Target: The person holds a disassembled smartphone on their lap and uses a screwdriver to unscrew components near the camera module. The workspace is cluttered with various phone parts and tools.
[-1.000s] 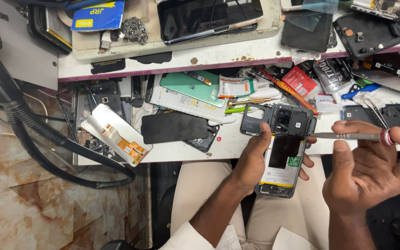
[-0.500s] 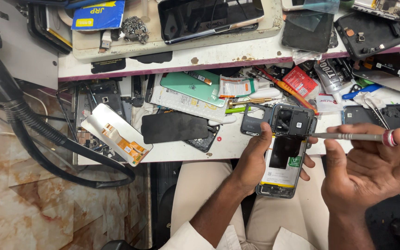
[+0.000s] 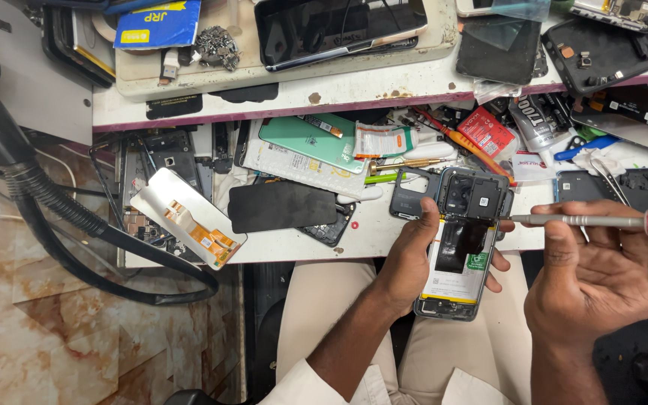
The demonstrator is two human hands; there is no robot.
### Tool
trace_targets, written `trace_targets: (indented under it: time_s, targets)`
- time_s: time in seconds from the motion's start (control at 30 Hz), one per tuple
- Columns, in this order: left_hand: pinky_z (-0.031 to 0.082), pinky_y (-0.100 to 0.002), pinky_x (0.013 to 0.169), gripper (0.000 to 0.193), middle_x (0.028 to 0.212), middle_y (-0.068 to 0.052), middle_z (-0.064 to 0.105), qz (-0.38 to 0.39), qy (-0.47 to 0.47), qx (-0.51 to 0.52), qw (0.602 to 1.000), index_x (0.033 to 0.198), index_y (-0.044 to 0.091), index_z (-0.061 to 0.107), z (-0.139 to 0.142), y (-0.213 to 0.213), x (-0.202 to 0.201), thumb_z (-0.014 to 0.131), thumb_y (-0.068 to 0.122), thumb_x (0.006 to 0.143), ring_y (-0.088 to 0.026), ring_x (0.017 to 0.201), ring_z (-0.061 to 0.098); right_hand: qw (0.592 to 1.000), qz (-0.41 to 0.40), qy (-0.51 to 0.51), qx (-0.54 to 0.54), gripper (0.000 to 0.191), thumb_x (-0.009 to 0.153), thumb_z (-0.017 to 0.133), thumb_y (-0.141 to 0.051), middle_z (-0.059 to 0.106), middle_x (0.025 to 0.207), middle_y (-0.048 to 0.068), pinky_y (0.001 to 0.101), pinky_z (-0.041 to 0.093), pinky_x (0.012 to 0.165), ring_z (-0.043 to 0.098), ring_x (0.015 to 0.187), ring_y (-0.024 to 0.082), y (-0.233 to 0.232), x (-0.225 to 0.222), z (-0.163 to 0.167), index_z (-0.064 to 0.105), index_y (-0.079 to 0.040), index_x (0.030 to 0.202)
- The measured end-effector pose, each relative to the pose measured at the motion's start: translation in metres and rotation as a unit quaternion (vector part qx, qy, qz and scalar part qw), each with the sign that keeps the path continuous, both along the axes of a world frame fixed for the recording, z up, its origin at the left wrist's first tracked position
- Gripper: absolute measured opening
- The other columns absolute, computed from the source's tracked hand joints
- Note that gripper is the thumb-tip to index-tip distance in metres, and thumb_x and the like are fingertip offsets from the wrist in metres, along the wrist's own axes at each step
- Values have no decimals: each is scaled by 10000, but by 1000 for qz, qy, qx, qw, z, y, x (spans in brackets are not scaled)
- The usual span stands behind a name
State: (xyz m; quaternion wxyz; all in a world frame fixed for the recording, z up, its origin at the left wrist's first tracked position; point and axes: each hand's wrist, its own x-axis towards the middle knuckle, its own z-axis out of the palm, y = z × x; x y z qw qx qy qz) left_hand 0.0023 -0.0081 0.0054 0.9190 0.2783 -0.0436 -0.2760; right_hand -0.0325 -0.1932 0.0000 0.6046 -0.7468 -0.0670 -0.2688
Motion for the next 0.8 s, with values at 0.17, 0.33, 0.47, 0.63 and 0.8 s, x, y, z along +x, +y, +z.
trace_targets:
  time_s: [0.17,0.33,0.47,0.63,0.8]
  targets:
    - [621,-463,848,878,1310,-214,614,-3,0,-6,1000,1493,-80,440,0,-1,0,228,688,1124,-299,1042,684,1000,-1,2,11,664,1184,590,136,516,1284,165,393,634,1103,636,1161,232,1,0,-2,182,-181,1600]
    - [620,-461,849,880,1311,-211,614,-5,-2,-6,1000,1496,-74,441,0,-2,0,227,692,1119,-296,1046,682,1000,-5,1,-2,669,1187,589,141,512,1287,166,393,637,1104,634,1161,239,3,0,-2,180,-184,1604]
    - [620,-459,850,890,1314,-209,614,-6,-1,0,1000,1525,-65,447,0,-1,1,225,693,1117,-295,1047,683,1000,-3,-1,-24,676,1182,582,154,511,1275,169,384,628,1077,645,1150,253,3,0,1,175,-189,1597]
    - [622,-461,843,877,1291,-214,616,-2,2,0,1000,1501,-71,450,0,-1,0,219,686,1123,-300,1038,688,999,2,2,-43,678,1183,578,154,508,1279,167,381,637,1084,650,1156,258,1,0,2,174,-201,1595]
    - [624,-467,850,880,1299,-214,618,-4,-2,9,1000,1467,-90,461,0,-1,0,211,682,1126,-304,1044,689,999,-4,3,-32,681,1183,585,150,508,1281,163,373,639,1073,639,1152,244,2,-2,0,174,-203,1595]
